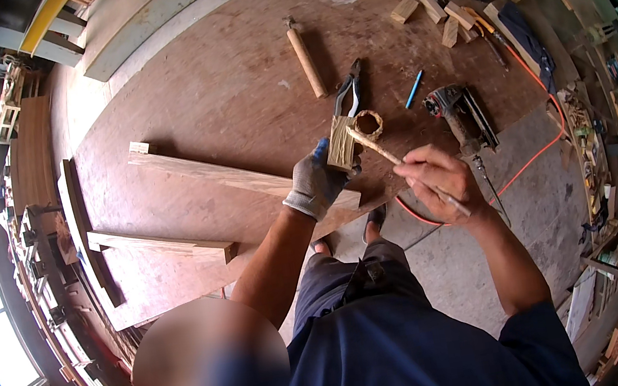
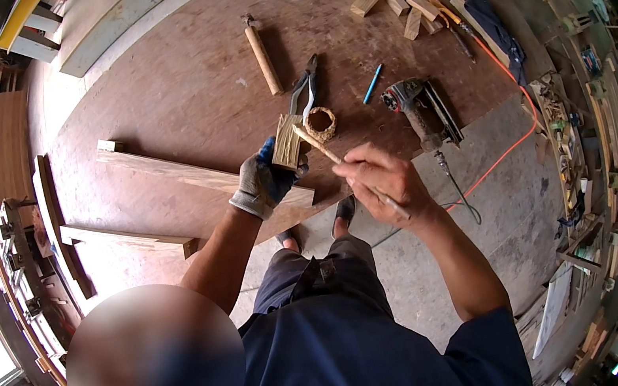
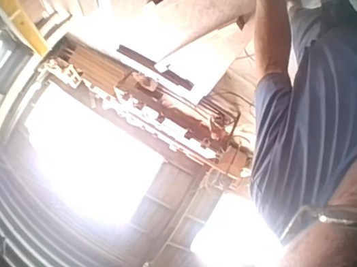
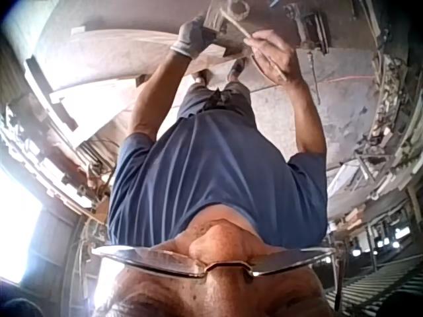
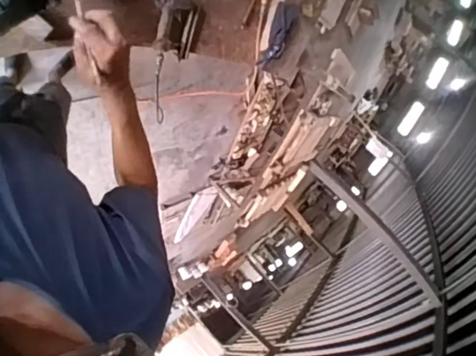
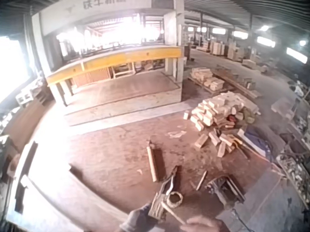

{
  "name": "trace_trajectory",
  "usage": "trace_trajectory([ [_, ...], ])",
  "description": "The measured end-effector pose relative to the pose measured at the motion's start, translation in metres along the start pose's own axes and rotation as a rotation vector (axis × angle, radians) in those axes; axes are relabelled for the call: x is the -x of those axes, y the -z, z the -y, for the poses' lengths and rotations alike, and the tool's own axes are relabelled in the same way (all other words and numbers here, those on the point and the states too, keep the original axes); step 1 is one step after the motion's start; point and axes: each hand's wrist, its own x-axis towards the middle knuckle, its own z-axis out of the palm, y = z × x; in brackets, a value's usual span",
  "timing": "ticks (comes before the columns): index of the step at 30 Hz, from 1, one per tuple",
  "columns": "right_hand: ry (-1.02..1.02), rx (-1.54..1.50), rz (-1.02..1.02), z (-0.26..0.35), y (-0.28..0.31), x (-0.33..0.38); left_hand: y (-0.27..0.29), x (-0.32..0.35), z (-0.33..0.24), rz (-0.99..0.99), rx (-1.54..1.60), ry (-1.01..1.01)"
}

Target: The person arranges wooden planks on a jig, applies glue to small blocks, and uses a nail gun to fasten them to the planks. The person then places the assembled pieces into a larger wooden structure.

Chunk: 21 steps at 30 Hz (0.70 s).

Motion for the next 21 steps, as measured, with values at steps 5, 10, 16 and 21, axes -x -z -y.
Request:
trace_trajectory([
  [5, 0.004, -0.113, 0.102, 0.032, 0.009, 0.012, -0.009, -0.003, -0.003, -0.21, -0.089, -0.073],
  [10, -0.262, -0.114, -0.197, -0.009, 0.017, -0.007, -0.003, 0.012, -0.018, -0.096, -0.268, -0.069],
  [16, -0.599, -0.028, -0.255, -0.091, -0.026, -0.038, -0.068, 0.065, -0.034, -0.198, -2.008, -0.337],
  [21, -0.648, -0.035, -0.114, -0.157, -0.075, -0.035, -0.041, 0.068, -0.006, 0.091, -2.499, -0.377],
])
